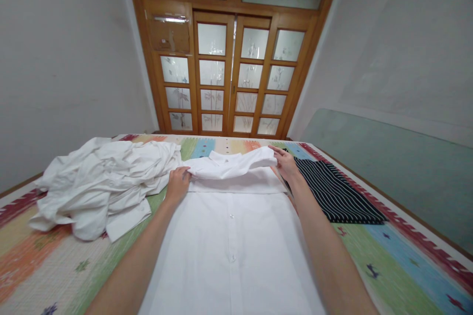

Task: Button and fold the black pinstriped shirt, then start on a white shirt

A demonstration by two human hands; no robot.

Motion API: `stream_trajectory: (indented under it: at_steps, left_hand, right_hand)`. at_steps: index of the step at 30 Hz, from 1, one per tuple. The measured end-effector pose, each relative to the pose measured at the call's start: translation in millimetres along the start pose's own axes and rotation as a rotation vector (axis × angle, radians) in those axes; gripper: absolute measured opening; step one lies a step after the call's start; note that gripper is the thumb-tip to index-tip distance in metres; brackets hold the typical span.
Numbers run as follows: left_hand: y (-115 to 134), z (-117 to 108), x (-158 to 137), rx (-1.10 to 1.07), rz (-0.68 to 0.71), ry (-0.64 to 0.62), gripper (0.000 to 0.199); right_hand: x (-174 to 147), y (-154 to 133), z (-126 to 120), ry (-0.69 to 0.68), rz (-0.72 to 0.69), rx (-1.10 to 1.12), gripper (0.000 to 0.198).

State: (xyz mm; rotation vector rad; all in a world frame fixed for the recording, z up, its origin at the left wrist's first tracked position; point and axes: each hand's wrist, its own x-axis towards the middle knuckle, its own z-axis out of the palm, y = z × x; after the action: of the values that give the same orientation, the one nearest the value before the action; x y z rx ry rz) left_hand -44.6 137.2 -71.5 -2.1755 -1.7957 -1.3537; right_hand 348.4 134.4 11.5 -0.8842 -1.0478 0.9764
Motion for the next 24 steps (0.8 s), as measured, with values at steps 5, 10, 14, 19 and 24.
stream_trajectory:
  at_steps: [5,10,14,19,24]
  left_hand:
    - [2.2,-3.8,-0.5,-0.035,-0.108,0.103,0.025]
    - [11.3,-8.9,-0.2,0.013,-0.17,0.082,0.018]
    - [16.5,-10.7,-0.6,0.069,-0.141,0.012,0.021]
    - [20.5,-11.5,-2.9,0.185,-0.038,-0.107,0.033]
    - [28.4,-12.7,-7.4,0.233,0.053,-0.202,0.055]
  right_hand:
    - [0.6,-1.2,-2.7,0.06,-0.021,-0.138,0.037]
    - [5.1,-1.8,-6.6,0.277,-0.065,-0.386,0.026]
    - [8.2,-0.4,-9.3,0.309,-0.005,-0.48,0.009]
    - [8.5,11.1,-8.4,0.269,0.177,-0.366,0.004]
    - [6.2,25.8,-11.1,0.239,0.251,-0.379,0.015]
